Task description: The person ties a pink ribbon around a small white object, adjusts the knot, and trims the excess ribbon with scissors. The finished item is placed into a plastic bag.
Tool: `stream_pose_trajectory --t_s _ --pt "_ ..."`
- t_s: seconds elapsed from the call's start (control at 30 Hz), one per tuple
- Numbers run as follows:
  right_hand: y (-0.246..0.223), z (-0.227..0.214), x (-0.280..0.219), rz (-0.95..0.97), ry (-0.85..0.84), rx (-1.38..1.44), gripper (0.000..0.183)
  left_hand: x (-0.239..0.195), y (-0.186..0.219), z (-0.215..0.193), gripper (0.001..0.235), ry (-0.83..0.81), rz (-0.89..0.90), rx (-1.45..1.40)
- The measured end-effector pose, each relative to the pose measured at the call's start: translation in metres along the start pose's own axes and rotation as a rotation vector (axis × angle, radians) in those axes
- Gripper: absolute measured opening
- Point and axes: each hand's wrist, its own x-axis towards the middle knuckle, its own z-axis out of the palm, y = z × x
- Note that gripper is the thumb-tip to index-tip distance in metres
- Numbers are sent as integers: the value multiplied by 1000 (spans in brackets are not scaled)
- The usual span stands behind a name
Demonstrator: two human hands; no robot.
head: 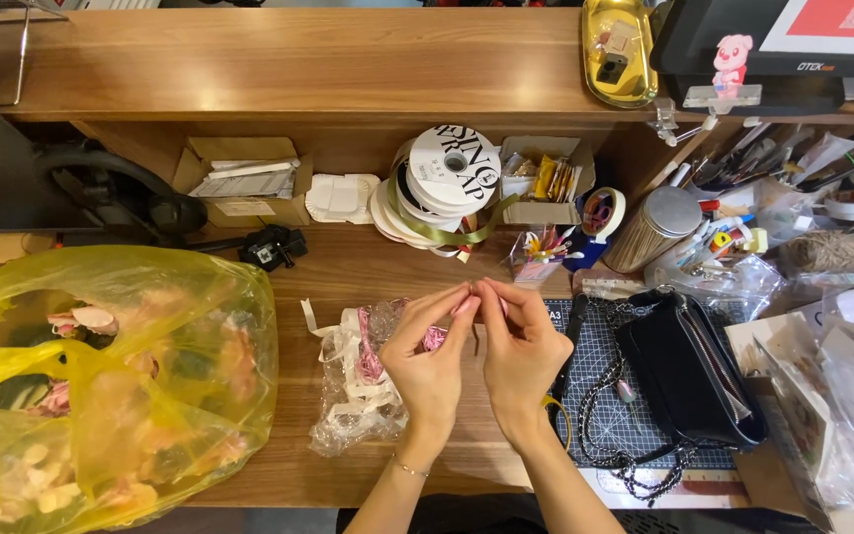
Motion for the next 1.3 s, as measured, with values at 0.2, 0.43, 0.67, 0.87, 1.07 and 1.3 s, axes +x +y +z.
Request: stream_pose_trajectory --t_s 0.2,0.43,0.67,0.87,1.07,1.3 --pt "-7 -5 -1 64 -66 103 8 -4 -6 -2 13 51 -295 -87" --pt "17 -13 -6 315 -417 776 77 11 3 0 16 151 -649 -311" --pt "22 -8 3 61 -335 580 28 9 11 -4 22 125 -648 -285" --pt "18 -6 9 -37 -252 561 7 11 19 -7 18 56 -621 -344" --pt "8 -4 3 -84 -146 505 10 3 20 -5 20 8 -573 -369" --pt "-19 -3 -11 42 -58 538 8 -13 22 7 24 81 -513 -367"
